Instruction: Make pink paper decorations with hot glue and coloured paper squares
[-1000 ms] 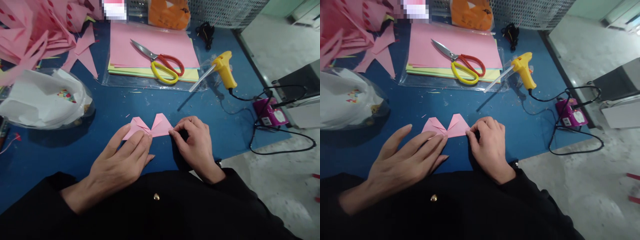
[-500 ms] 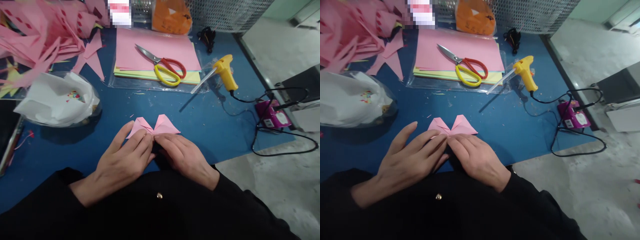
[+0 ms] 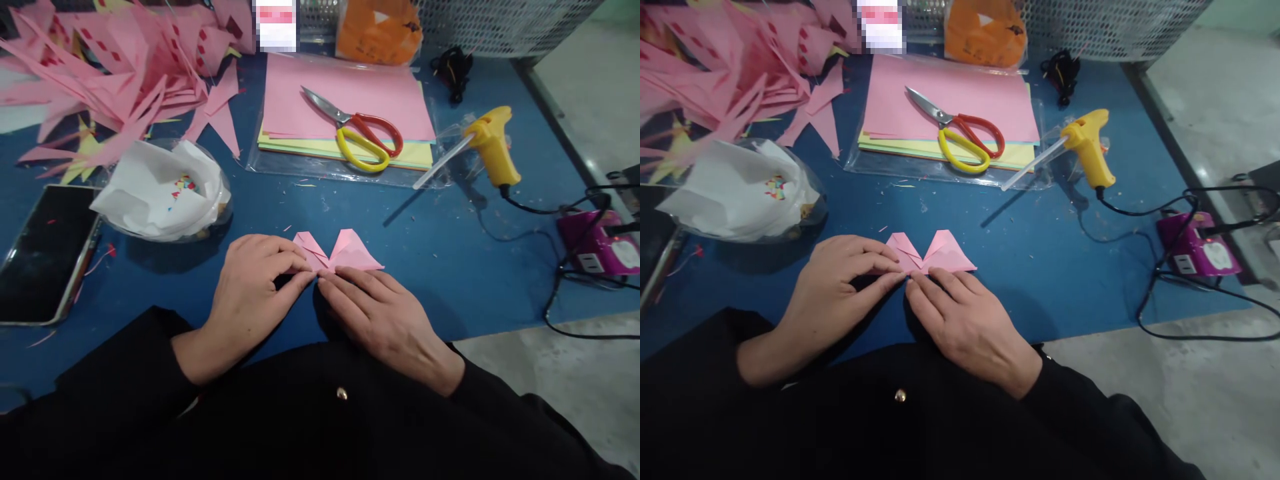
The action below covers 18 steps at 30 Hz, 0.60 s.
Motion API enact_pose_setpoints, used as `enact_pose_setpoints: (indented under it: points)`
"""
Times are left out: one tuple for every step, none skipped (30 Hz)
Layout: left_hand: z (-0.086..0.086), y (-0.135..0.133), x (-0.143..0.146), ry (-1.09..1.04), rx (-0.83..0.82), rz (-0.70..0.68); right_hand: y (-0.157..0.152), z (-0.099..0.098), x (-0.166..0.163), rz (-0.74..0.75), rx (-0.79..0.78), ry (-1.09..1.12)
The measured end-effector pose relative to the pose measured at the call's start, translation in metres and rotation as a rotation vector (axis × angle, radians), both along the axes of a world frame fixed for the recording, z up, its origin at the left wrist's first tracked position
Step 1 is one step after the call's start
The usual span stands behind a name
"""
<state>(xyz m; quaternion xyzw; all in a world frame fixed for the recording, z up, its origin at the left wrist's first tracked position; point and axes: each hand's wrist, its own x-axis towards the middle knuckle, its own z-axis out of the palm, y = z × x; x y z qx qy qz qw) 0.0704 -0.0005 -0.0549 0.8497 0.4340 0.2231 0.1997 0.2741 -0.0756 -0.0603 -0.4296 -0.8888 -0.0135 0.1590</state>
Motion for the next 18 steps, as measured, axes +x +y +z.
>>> enact_pose_setpoints:
  points:
    - [0.0, 0.0, 0.001, -0.002, 0.002, 0.013, 0.0, 0.001, 0.0, 0.003, -0.011, -0.015]
    - [0.0, 0.001, 0.001, -0.004, 0.008, 0.024, 0.0, 0.002, 0.0, 0.003, -0.019, -0.024]
    - [0.001, 0.001, 0.001, -0.007, 0.015, 0.032, 0.0, 0.002, 0.0, 0.002, -0.024, -0.029]
    - [0.001, 0.001, 0.001, -0.008, 0.023, 0.036, 0.0, 0.002, 0.0, -0.001, -0.026, -0.03]
    - [0.001, 0.002, 0.001, -0.006, 0.028, 0.037, 0.0, 0.002, 0.0, -0.006, -0.024, -0.03]
    - [0.001, 0.002, 0.0, -0.001, 0.029, 0.034, 0.0, 0.001, 0.0, -0.011, -0.019, -0.03]
    - [0.002, 0.002, 0.0, 0.008, 0.03, 0.032, 0.0, 0.001, 0.0, -0.017, -0.014, -0.03]
    - [0.002, 0.002, -0.001, 0.019, 0.03, 0.03, 0.0, 0.0, 0.0, -0.02, -0.01, -0.032]
    - [0.002, 0.003, -0.001, 0.029, 0.03, 0.029, 0.0, 0.0, 0.0, -0.021, -0.01, -0.035]
    - [0.002, 0.003, -0.002, 0.037, 0.029, 0.029, 0.0, 0.0, 0.0, -0.021, -0.013, -0.039]
    - [0.002, 0.003, -0.003, 0.043, 0.027, 0.029, 0.0, 0.0, 0.0, -0.022, -0.021, -0.044]
    - [0.002, 0.003, -0.004, 0.046, 0.027, 0.03, 0.0, 0.0, 0.0, -0.021, -0.029, -0.049]
    - [0.002, 0.004, -0.004, 0.049, 0.027, 0.03, 0.0, 0.0, 0.0, -0.019, -0.035, -0.055]
    - [0.002, 0.004, -0.005, 0.053, 0.027, 0.03, 0.001, 0.0, 0.0, -0.016, -0.04, -0.062]
    - [0.002, 0.005, -0.006, 0.058, 0.028, 0.03, 0.001, 0.001, 0.001, -0.009, -0.042, -0.069]
    - [0.002, 0.005, -0.008, 0.062, 0.029, 0.032, 0.001, 0.002, 0.001, 0.003, -0.043, -0.08]
    - [0.002, 0.006, -0.009, 0.068, 0.03, 0.033, 0.002, 0.003, 0.001, 0.016, -0.045, -0.095]
    - [0.003, 0.006, -0.01, 0.076, 0.032, 0.035, 0.002, 0.004, 0.001, 0.03, -0.048, -0.112]
